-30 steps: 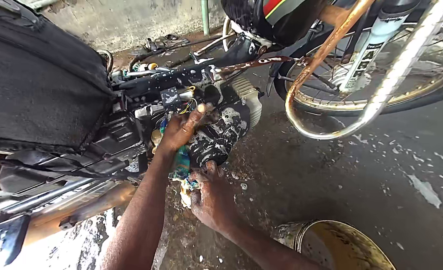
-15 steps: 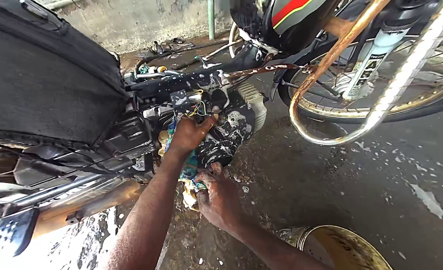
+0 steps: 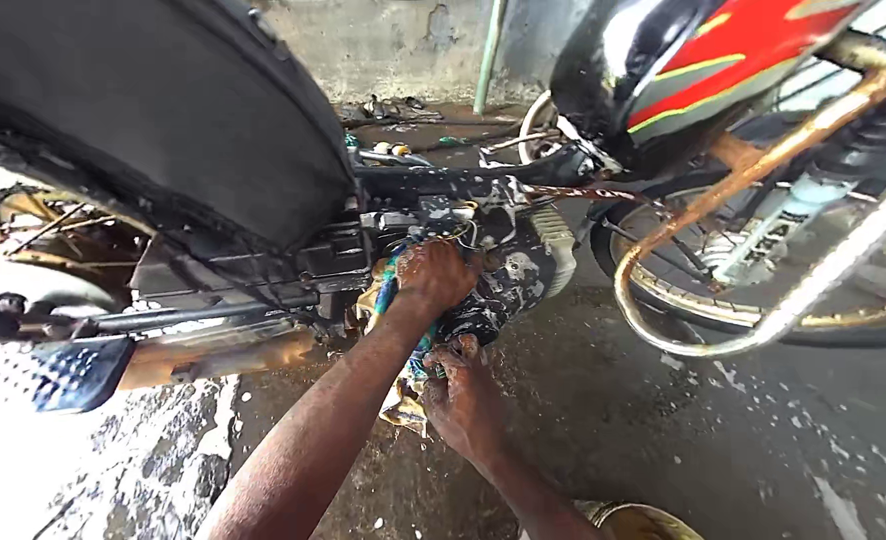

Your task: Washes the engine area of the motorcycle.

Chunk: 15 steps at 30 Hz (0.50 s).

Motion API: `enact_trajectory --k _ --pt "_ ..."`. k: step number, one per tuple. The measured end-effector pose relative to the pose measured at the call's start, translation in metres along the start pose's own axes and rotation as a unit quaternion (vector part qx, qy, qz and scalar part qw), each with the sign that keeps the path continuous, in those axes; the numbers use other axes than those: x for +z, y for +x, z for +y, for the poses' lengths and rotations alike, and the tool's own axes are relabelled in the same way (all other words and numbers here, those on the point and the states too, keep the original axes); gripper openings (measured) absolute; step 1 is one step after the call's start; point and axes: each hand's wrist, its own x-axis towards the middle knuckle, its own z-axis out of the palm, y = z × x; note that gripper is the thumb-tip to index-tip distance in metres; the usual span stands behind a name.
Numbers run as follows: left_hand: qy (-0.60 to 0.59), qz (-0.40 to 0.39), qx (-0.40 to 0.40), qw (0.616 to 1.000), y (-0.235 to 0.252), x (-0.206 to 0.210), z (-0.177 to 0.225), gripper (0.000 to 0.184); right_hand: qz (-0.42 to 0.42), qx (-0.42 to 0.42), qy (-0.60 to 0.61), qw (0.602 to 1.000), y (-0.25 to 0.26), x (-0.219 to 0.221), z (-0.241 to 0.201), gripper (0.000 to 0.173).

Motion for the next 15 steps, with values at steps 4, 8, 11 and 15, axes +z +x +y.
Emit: enact_trajectory --k 4,8,11,15 --pt "-0.257 0.120 0.030 0.958 0.001 0.028 -0.028 0.070 0.040 -0.016 0.016 0.999 0.001 0.004 0.006 0.019" --pt "-0.446 0.155 0.055 0.880 0.003 0.052 -0.040 0.096 0.049 -0.030 0.020 0.998 0.001 0.004 0.007 0.019" --pt "-0.471 0.151 0.040 0.868 -0.006 0.056 -0.035 0.091 0.063 -0.044 0.028 0.997 0.002 0.005 0.010 0.020" --pt "-0.493 0.243 0.006 0.835 -0.034 0.078 -0.029 0.068 0.085 -0.070 0.022 0.994 0.000 0.006 0.010 0.027"
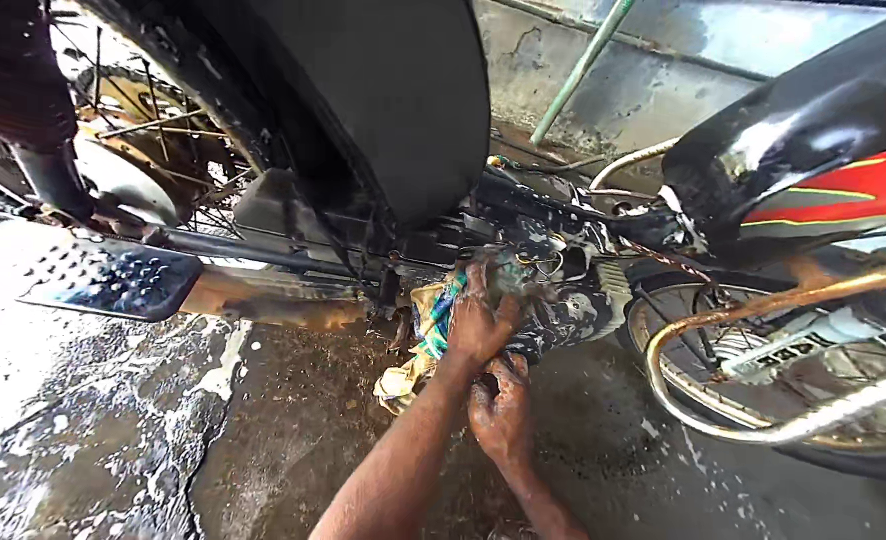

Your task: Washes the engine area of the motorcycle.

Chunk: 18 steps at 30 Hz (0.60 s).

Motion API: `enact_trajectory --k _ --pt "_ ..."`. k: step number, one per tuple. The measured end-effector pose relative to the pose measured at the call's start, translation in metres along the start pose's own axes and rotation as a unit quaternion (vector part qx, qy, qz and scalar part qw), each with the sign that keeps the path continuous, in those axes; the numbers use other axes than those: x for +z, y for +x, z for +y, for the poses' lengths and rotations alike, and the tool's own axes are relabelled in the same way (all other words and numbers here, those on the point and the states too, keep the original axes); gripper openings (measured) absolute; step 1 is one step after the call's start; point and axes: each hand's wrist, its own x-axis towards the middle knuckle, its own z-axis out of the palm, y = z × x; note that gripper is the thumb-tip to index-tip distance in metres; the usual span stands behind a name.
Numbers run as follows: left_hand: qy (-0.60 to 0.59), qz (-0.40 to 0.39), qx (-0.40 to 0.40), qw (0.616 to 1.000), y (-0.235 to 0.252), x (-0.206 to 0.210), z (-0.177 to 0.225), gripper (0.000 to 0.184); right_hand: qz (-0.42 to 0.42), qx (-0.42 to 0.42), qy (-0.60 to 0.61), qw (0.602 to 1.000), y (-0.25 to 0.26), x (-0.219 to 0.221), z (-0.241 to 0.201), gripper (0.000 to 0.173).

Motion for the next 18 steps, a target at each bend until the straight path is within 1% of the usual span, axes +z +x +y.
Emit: enact_trajectory --k 2,3,4,6,10,12,14,15,16,17,18 --pt "-0.011 0.060 -0.021 0.998 -0.012 -0.002 -0.001 0.067 -0.001 -0.011 -0.008 1.000 0.000 0.000 0.001 0.029" --pt "-0.004 0.080 -0.030 0.996 -0.014 -0.004 -0.001 0.067 -0.002 -0.012 -0.016 1.000 -0.001 0.001 0.002 0.028" --pt "0.013 0.080 -0.040 0.996 -0.016 -0.006 -0.001 0.069 -0.005 -0.011 -0.028 1.000 -0.002 0.000 0.003 0.028" --pt "0.047 0.059 -0.062 0.995 -0.019 -0.012 0.001 0.073 -0.008 -0.014 -0.044 0.999 -0.002 -0.001 0.004 0.028" --pt "0.058 0.004 -0.132 0.990 -0.020 -0.019 0.001 0.070 -0.010 -0.024 -0.063 0.998 0.000 -0.002 0.002 0.024" --pt "-0.004 -0.008 -0.147 0.989 -0.020 -0.021 -0.004 0.065 -0.024 -0.018 -0.072 0.997 -0.001 -0.006 -0.001 0.020" --pt "-0.148 0.009 -0.167 0.975 -0.017 -0.023 -0.015 0.056 -0.032 -0.018 -0.081 0.996 -0.001 -0.007 -0.001 0.018" --pt "-0.223 0.016 -0.194 0.955 -0.017 -0.024 -0.019 0.053 -0.034 -0.021 -0.083 0.996 -0.001 -0.007 -0.001 0.018" --pt "-0.277 0.017 -0.234 0.932 -0.017 -0.025 -0.020 0.055 -0.035 -0.026 -0.086 0.995 0.000 -0.006 0.000 0.018" --pt "-0.295 0.007 -0.273 0.916 -0.019 -0.028 -0.019 0.061 -0.036 -0.029 -0.089 0.995 0.000 -0.006 0.000 0.018" --pt "-0.280 -0.011 -0.297 0.913 -0.022 -0.030 -0.020 0.063 -0.038 -0.028 -0.091 0.995 0.000 -0.006 -0.001 0.018"
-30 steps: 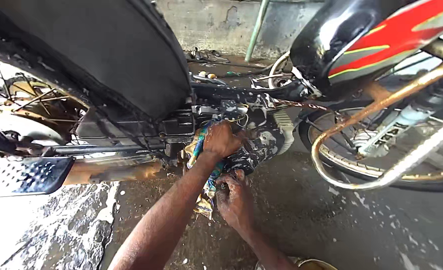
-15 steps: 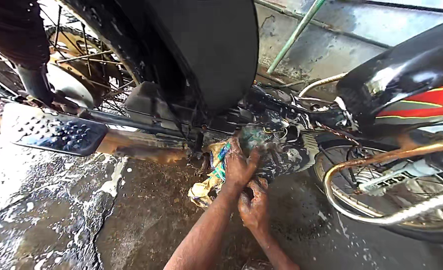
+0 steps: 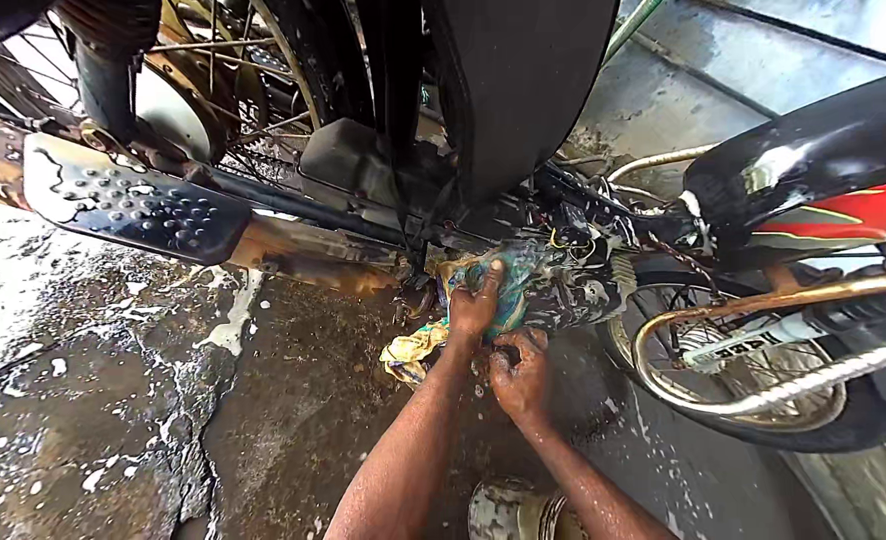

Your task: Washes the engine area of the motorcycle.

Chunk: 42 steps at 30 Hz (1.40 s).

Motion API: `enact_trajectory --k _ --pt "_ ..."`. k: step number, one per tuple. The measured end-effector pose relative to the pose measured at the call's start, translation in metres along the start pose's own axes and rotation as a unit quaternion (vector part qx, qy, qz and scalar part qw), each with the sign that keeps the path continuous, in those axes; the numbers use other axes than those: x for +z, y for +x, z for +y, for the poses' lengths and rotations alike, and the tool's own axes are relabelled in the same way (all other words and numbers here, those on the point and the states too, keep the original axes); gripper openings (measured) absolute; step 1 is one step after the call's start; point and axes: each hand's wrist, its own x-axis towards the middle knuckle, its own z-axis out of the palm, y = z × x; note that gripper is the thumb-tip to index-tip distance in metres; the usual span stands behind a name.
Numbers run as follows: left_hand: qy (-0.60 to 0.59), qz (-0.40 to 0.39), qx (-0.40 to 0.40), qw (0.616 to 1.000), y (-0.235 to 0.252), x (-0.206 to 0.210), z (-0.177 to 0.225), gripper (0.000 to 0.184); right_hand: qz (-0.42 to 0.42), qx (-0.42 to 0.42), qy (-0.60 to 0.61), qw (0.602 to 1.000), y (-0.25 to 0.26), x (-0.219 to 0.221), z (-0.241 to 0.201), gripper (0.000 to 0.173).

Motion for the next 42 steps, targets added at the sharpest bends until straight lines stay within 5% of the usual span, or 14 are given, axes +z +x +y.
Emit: enact_trajectory --k 5,8,11,14,18,20,23,27,30,33,38,42 --pt "0.163 -0.004 0.055 0.985 -0.026 -0.043 -0.005 0.032 -0.001 0.002 -0.007 1.000 0.000 -0.001 -0.001 0.016" --pt "0.075 -0.009 0.114 0.991 -0.053 -0.060 -0.012 0.031 0.002 0.012 -0.008 1.000 -0.001 -0.001 -0.002 0.017" --pt "-0.108 -0.047 0.072 0.990 -0.056 -0.065 -0.019 0.048 -0.001 0.025 -0.005 1.000 -0.002 -0.001 -0.001 0.017" --pt "-0.191 -0.169 -0.028 0.966 -0.054 -0.075 -0.007 0.081 -0.001 0.026 -0.014 1.000 -0.001 -0.002 -0.001 0.020" --pt "0.008 -0.102 -0.040 0.994 -0.048 -0.058 -0.012 0.037 0.007 0.023 -0.033 0.999 -0.001 -0.002 -0.003 0.023" --pt "0.140 -0.074 0.056 0.986 -0.045 -0.056 -0.018 0.029 0.019 0.015 -0.026 0.999 0.000 0.000 -0.002 0.021" --pt "0.146 -0.030 0.222 0.964 -0.052 -0.052 0.010 0.017 0.012 0.034 0.001 0.999 -0.001 0.001 0.000 0.018" --pt "0.093 -0.097 0.328 0.935 -0.041 -0.019 0.039 0.050 0.039 0.028 0.030 0.998 -0.002 0.005 0.000 0.015" --pt "0.307 -0.152 0.298 0.891 -0.016 0.014 0.041 0.056 0.054 0.028 0.063 0.996 -0.002 0.008 -0.002 0.014" --pt "0.536 -0.182 0.226 0.792 0.015 0.042 0.056 0.072 0.051 0.046 0.079 0.994 -0.001 0.011 -0.004 0.015" --pt "0.631 -0.152 0.244 0.721 0.015 0.049 0.070 0.061 0.029 0.070 0.061 0.995 -0.002 0.007 -0.005 0.016" --pt "0.645 -0.084 0.291 0.702 -0.003 0.038 0.052 0.062 0.042 0.083 0.064 0.994 -0.003 0.006 -0.009 0.017"
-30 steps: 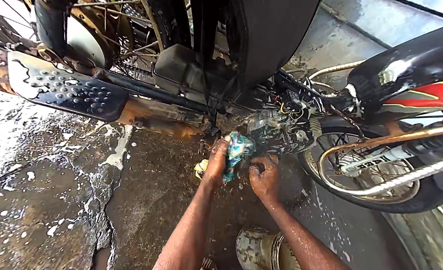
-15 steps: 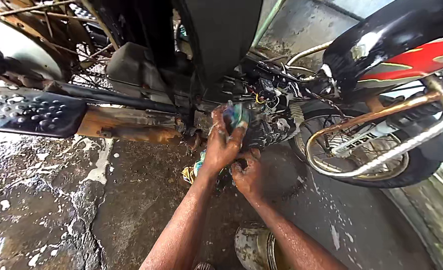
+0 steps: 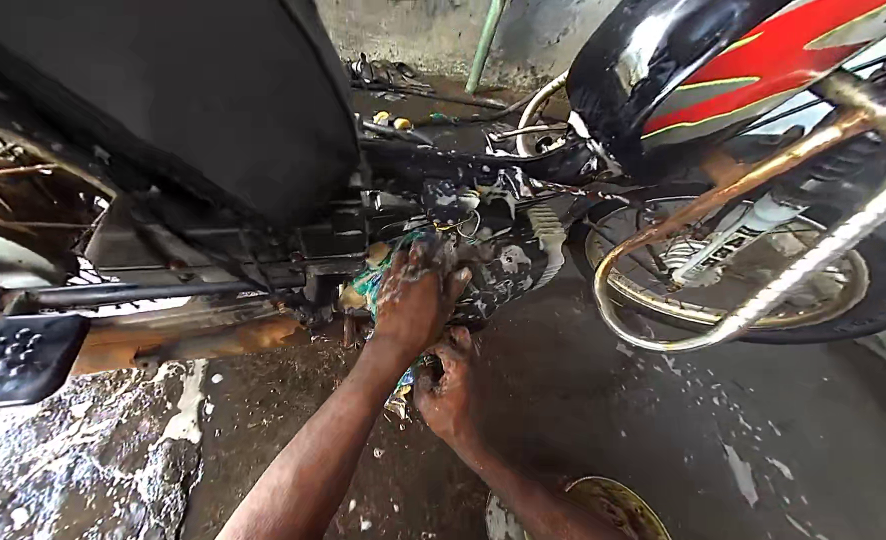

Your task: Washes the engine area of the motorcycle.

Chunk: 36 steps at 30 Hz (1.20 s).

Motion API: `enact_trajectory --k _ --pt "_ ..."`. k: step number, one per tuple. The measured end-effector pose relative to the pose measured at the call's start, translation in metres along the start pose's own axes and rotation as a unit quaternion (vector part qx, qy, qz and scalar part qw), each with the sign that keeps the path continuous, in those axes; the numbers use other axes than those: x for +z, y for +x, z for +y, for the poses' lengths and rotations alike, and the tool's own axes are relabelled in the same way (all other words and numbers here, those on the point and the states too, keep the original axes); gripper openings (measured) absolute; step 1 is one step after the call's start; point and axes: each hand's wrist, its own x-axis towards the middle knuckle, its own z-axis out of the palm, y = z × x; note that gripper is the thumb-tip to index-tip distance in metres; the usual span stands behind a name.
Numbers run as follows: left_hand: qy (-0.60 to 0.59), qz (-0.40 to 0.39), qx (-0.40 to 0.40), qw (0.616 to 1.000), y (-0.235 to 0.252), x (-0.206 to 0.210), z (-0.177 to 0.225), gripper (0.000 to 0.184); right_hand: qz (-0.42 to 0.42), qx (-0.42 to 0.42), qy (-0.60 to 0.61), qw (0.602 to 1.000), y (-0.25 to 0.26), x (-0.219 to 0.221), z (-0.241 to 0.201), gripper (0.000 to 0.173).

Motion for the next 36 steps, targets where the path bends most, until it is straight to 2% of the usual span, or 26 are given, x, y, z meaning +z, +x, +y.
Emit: enact_trajectory --k 3,6,10,16,20,22,24,27,29,30,31,32,34,36 --pt "0.003 -0.037 -0.026 0.999 0.009 -0.003 -0.007 0.070 0.018 -0.004 0.014 1.000 -0.001 0.004 0.000 0.016" --pt "0.054 -0.079 -0.041 0.995 0.029 -0.009 0.002 0.071 0.018 -0.002 0.021 1.000 -0.003 0.006 0.001 0.016" --pt "0.074 -0.050 -0.080 0.993 0.017 -0.005 0.012 0.068 0.005 -0.011 0.042 0.999 -0.002 0.003 0.001 0.017" --pt "0.025 -0.024 -0.059 0.998 0.005 -0.013 0.001 0.038 0.000 -0.007 0.040 0.999 0.001 0.000 0.000 0.018" --pt "-0.036 -0.019 -0.045 0.998 0.002 -0.027 -0.011 0.026 0.003 -0.005 0.047 0.999 -0.001 0.002 0.001 0.019" --pt "-0.075 0.014 -0.088 0.993 -0.003 -0.034 -0.007 0.022 0.002 -0.004 0.053 0.999 -0.001 0.002 0.001 0.018" --pt "-0.141 0.099 -0.110 0.979 -0.012 -0.035 -0.007 0.018 0.007 -0.006 0.053 0.999 -0.001 0.002 0.002 0.017" --pt "-0.266 0.245 -0.053 0.931 -0.020 -0.024 -0.005 0.016 0.017 -0.010 0.056 0.998 -0.002 0.004 0.002 0.017" --pt "-0.322 0.305 -0.009 0.896 -0.016 -0.020 0.002 0.016 0.019 -0.010 0.055 0.998 -0.001 0.005 0.002 0.017" --pt "-0.346 0.306 -0.005 0.887 -0.012 -0.015 0.005 0.017 0.018 -0.007 0.053 0.998 0.000 0.004 0.002 0.017" --pt "-0.347 0.279 -0.012 0.895 -0.009 -0.008 0.006 0.023 0.015 -0.006 0.051 0.999 0.000 0.004 0.003 0.018" --pt "-0.299 0.230 -0.031 0.926 -0.007 0.003 0.005 0.031 0.014 -0.006 0.050 0.999 -0.001 0.004 0.003 0.019" --pt "-0.125 0.103 -0.065 0.985 -0.006 0.020 0.001 0.047 0.017 -0.008 0.044 0.999 0.000 0.004 0.001 0.023" --pt "0.001 0.023 -0.074 0.997 0.004 0.014 0.005 0.051 0.021 -0.005 0.038 0.999 0.004 0.004 0.000 0.022"
